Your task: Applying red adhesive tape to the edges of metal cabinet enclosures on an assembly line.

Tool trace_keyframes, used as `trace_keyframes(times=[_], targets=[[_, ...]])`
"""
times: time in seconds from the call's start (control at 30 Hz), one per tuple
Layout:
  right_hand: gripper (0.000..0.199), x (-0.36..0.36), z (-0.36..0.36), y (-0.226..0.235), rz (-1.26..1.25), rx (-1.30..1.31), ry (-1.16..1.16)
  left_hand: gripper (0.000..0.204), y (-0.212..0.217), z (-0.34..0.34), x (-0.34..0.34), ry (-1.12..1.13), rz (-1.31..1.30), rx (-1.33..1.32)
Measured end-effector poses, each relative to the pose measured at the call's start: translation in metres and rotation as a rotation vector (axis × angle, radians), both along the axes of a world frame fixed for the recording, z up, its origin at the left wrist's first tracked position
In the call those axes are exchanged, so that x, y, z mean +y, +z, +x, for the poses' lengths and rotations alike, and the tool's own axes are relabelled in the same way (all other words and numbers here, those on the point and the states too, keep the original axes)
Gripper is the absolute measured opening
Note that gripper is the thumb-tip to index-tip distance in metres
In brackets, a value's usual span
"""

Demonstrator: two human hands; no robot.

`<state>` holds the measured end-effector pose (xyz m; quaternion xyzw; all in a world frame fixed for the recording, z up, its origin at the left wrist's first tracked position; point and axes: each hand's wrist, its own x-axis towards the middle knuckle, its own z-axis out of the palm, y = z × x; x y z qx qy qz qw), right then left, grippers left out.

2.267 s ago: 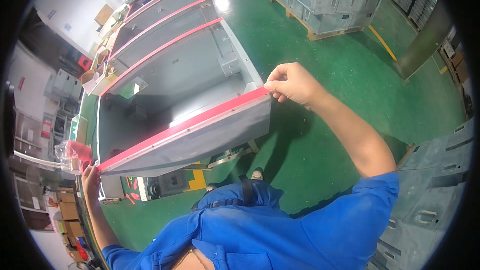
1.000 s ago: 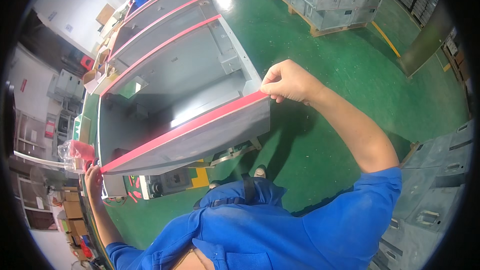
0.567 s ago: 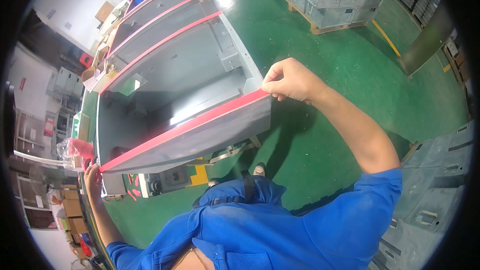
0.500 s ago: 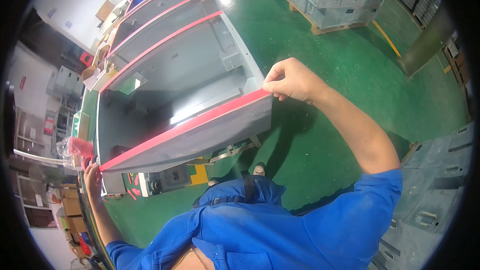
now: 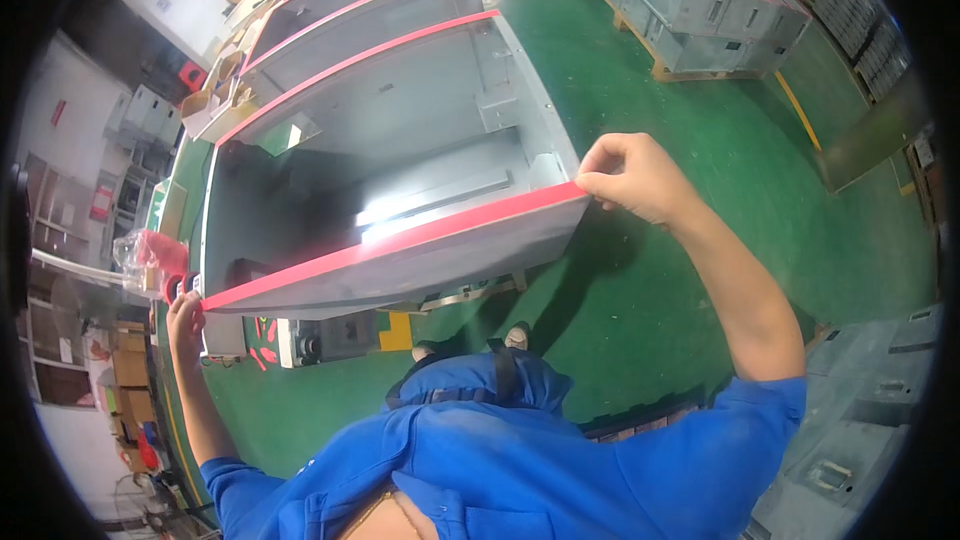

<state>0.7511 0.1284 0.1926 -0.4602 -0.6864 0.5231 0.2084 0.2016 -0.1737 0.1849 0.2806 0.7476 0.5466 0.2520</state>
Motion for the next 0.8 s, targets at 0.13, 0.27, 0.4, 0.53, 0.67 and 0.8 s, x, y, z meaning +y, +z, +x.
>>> trace_keyframes(times=[0.13, 0.27, 0.4, 0.53, 0.67, 0.8], targets=[[0.019, -0.005, 0.000, -0.004, 0.006, 0.060, -0.058, 0.004, -0.001, -0.004, 0.001, -0.010, 0.027, -0.038], [0.020, -0.011, -0.003, 0.000, -0.081, 0.071, -0.130, 0.005, -0.003, -0.008, 0.001, 0.026, 0.023, -0.068], [0.022, -0.015, -0.001, -0.008, -0.174, 0.116, -0.226, 0.007, -0.006, -0.012, 0.002, 0.039, 0.018, -0.076], [0.025, -0.024, -0.010, -0.017, -0.131, 0.117, -0.319, 0.008, -0.011, -0.022, -0.001, -0.037, 0.038, -0.087], [0.024, -0.028, -0.013, -0.021, -0.113, 0.129, -0.397, 0.007, -0.018, -0.033, -0.003, -0.074, 0.075, -0.119], [0.026, -0.036, -0.019, -0.021, -0.088, 0.125, -0.484, 0.009, -0.018, -0.030, 0.001, -0.134, 0.101, -0.122]])
